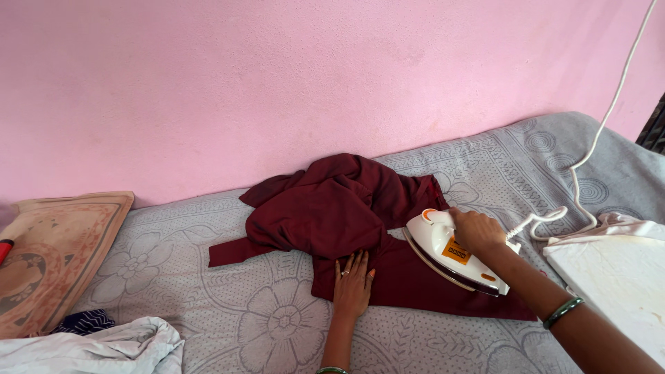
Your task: The person irons a maroon long-sleeved shirt laid out on a bed. They smooth the fabric with one hand while moving the iron over the body and sleeves, then fold the shirt in half and continue ironing the folded sections.
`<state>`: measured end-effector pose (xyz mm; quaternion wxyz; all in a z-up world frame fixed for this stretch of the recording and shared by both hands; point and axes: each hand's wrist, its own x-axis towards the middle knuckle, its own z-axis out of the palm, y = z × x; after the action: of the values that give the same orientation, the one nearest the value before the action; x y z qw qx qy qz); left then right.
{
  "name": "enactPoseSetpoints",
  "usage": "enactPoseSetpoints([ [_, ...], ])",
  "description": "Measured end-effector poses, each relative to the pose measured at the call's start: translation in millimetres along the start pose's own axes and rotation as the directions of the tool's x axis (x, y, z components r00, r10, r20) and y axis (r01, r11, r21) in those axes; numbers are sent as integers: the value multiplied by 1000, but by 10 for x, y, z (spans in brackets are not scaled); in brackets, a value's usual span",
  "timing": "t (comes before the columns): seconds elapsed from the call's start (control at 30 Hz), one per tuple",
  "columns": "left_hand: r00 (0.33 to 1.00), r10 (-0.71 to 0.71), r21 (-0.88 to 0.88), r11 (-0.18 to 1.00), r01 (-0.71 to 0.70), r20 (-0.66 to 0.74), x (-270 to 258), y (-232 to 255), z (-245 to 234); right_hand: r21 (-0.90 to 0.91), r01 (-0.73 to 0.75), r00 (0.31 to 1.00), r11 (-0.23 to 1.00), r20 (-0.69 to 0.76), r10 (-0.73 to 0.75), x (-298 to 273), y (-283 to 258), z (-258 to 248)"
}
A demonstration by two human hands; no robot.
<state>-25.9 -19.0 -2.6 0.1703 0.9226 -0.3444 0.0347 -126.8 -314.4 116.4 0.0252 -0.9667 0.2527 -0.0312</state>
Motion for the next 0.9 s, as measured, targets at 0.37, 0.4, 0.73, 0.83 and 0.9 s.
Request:
enactPoseSetpoints([
  [0.37,1000,12,-33,999,-12,-18,21,-37,16,147,-267,961,952,-39,275,-564,380,271],
  [0.4,1000,16,-33,999,-17,-23,19,-38,23,138,-269,960,953,-36,277,-701,425,263],
  [0.73,1000,2,-30,1000,-2,-25,89,-49,63,113,-289,955,951,-42,295,-1256,448,26],
  [0.83,1000,-5,-19,1000,5,-3,41,-55,65,81,-231,965,970,-105,238,-956,464,80],
  [0.9,1000,-9,-11,1000,9,10,53,-26,31,73,-197,975,978,-87,203,-741,436,139],
])
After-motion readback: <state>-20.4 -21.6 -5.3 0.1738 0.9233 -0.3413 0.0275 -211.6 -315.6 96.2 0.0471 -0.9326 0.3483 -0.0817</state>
